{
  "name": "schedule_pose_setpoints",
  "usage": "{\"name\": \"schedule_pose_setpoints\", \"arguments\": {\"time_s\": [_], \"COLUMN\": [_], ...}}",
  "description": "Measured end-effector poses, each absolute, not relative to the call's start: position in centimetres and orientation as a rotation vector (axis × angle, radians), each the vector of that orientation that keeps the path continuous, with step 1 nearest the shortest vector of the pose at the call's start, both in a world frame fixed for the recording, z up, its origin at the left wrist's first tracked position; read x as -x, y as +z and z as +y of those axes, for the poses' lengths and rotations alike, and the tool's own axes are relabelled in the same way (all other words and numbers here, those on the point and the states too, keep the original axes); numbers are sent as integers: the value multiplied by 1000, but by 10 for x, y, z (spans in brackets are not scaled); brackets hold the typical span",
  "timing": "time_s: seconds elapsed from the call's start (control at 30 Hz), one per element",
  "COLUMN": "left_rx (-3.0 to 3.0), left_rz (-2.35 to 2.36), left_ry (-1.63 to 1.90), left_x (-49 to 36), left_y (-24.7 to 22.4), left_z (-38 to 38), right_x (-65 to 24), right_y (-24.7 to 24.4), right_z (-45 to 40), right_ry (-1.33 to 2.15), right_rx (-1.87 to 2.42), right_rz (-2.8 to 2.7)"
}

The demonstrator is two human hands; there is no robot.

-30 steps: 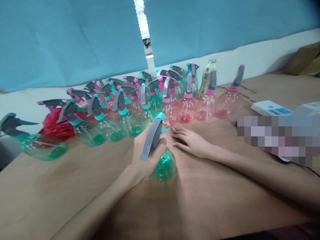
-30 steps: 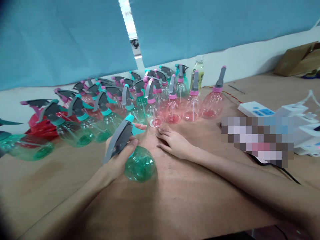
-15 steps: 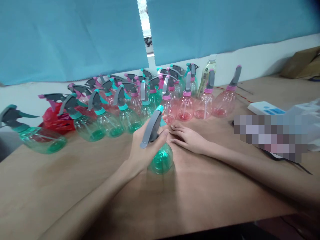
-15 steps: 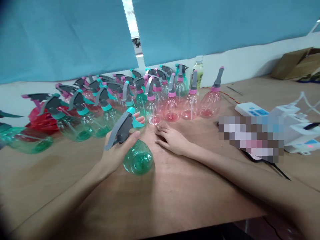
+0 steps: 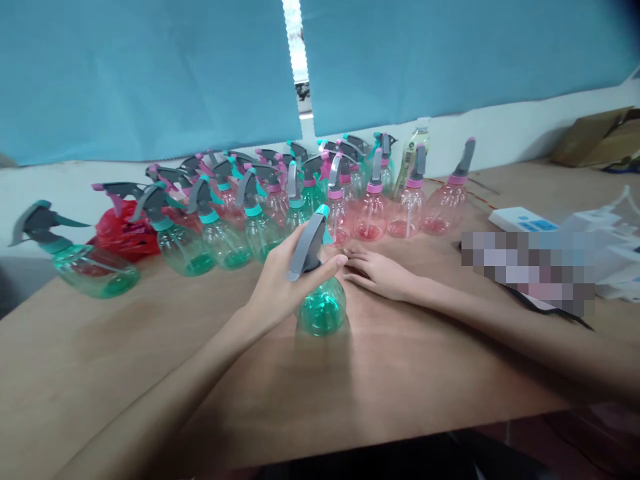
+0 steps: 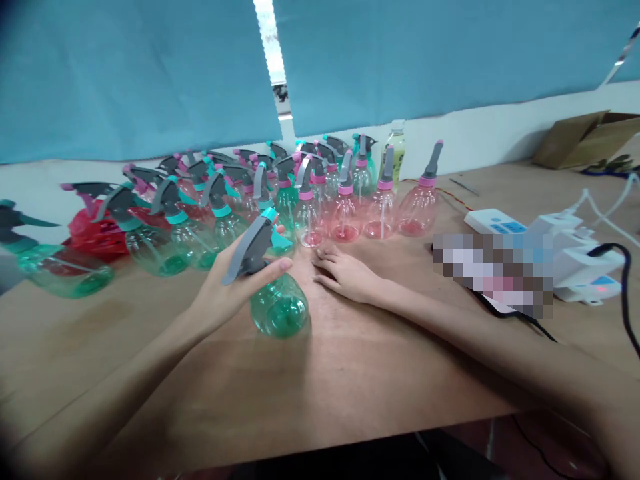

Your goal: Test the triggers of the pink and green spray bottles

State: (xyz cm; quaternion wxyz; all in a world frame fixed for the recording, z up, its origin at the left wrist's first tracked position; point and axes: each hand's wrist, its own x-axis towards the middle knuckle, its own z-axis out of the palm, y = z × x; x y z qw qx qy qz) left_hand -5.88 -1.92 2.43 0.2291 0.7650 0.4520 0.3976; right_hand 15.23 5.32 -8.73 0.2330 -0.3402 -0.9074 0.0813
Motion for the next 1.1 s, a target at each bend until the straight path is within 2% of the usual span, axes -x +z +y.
{"name": "schedule_pose_setpoints", "arguments": {"time_s": [0.27,0.6,0.83,1.1], "left_rx": [-2168,-2090,-2142,-2071], "left_rz": [1286,1272,1307,1699], "left_ry": [1010,1003,1022,1150], "left_x": [62,80,124,250], "left_y": [28,9,9,5], "left_z": [-30,-49,-77,-99], "right_x": [-165,-152,-92,24], "right_y": [-67,-33,-10,23], "right_z": [43,30,31,41], "right_ry": [296,334,312,267], "right_rx": [969,1044,1042,843], "right_rz": [-2650,-2770,-2728,-2585]}}
